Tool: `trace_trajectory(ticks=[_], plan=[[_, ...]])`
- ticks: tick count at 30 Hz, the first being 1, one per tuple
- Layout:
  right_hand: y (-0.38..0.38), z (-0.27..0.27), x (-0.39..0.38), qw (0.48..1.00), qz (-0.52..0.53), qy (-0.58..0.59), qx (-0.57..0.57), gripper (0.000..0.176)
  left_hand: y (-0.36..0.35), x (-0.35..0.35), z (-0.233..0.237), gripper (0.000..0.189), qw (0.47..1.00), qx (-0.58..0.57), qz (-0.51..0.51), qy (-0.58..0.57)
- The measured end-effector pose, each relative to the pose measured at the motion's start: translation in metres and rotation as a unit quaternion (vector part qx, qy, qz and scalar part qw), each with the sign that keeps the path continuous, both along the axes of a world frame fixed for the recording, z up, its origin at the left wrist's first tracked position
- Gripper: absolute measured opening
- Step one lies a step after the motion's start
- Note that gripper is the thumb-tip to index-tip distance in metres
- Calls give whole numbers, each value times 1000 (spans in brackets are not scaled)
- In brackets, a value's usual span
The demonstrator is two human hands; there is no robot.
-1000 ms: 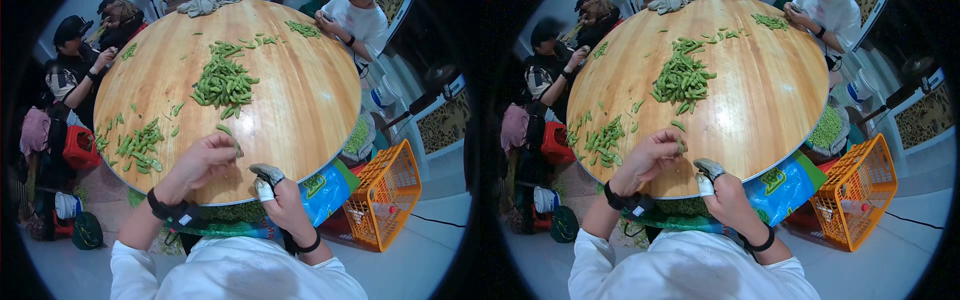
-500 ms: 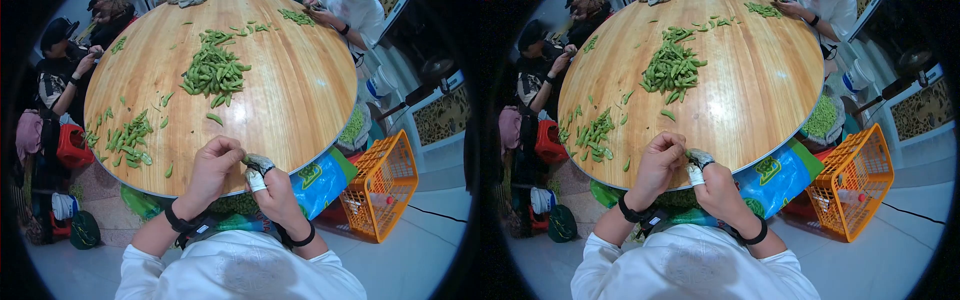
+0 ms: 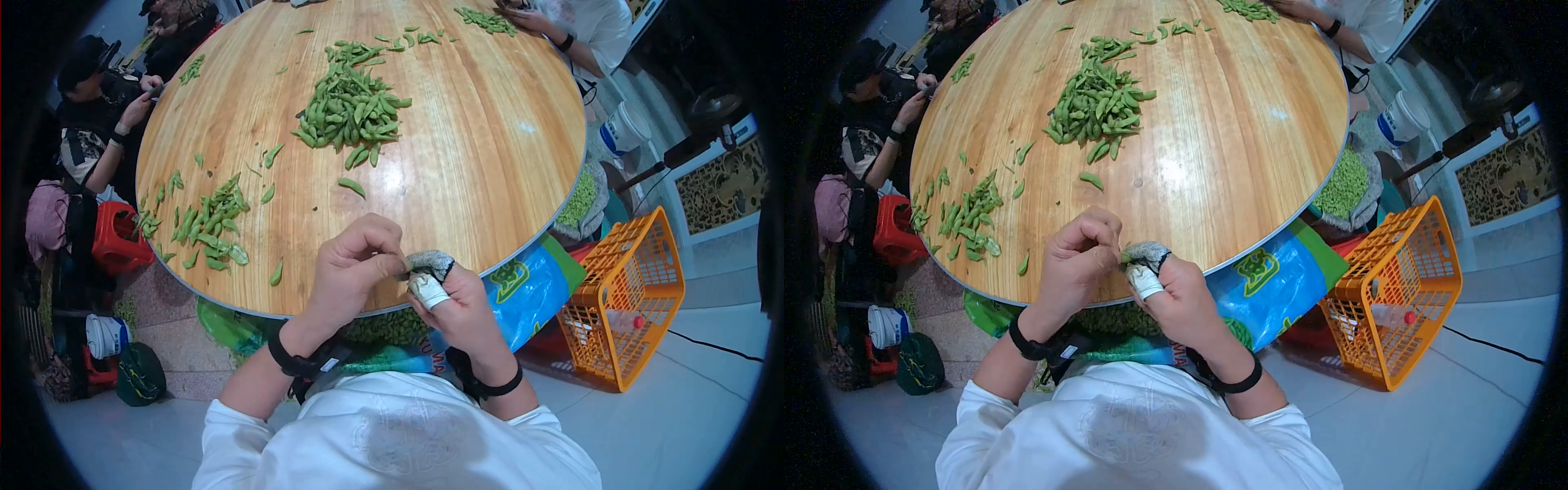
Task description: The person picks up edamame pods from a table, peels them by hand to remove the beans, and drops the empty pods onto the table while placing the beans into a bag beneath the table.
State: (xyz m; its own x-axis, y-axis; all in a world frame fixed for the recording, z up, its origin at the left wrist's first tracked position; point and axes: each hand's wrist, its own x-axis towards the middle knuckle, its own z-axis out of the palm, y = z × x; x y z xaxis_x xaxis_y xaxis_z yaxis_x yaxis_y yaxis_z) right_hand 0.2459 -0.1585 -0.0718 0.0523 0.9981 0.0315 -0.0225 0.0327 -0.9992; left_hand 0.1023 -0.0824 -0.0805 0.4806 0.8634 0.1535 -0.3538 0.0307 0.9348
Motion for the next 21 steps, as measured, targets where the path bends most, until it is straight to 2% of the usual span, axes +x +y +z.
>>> trace_trajectory(ticks=[1, 2, 3, 4, 5, 7, 8, 9, 10, 11, 13, 15, 17, 18, 19, 20, 21], plan=[[-1, 7, 3, 990, 48, 108, -75, 12, 3, -2, -1, 13, 998, 56, -19, -9], [-2, 11, 7, 961, 94, 215, -148, 11, 6, -4, 1, 13, 998, 54, -20, -7], [-2, 9, 11, 960, 92, 217, -150, 11, 9, -8, 4, 13, 992, 107, -68, 12], [-3, 7, 16, 944, 133, 257, -156, 10, 11, -11, 7, 14, 980, 160, -116, 30], [-3, 6, 19, 925, 174, 297, -160, 9, 13, -14, 10, 14, 980, 158, -118, 31], [-4, 5, 25, 918, 188, 305, -171, 9, 14, -19, 16, 12, 946, 250, -185, 91], [-5, 4, 26, 911, 204, 310, -180, 10, 14, -19, 20, 12, 946, 249, -187, 90], [-5, 5, 27, 911, 202, 311, -180, 10, 13, -19, 23, 15, 916, 342, -153, 146], [-7, 8, 26, 923, 200, 270, -186, 9, 11, -19, 26, 19, 873, 430, -117, 200], [-7, 9, 26, 934, 198, 228, -191, 9, 8, -19, 29, 19, 873, 429, -117, 200], [-9, 2, 24, 938, 209, 198, -191, 9, 0, -20, 33, 21, 811, 517, -122, 247], [-10, 0, 22, 942, 224, 169, -187, 9, -4, -28, 43, 23, 813, 508, -136, 250], [-14, 3, 22, 945, 233, 96, -206, 9, -7, -40, 61, 18, 809, 457, -174, 325], [-14, 11, 21, 956, 220, 21, -193, 16, -4, -47, 69, 18, 808, 459, -170, 329], [-18, 4, 21, 956, 224, 20, -189, 16, 0, -57, 77, 14, 754, 473, -120, 441], [-24, -11, 24, 963, 227, -126, -68, 21, 4, -66, 82, 11, 686, 477, -67, 545], [-26, -18, 25, 936, 222, -267, 56, 26, 10, -72, 83, 11, 684, 477, -63, 548]])
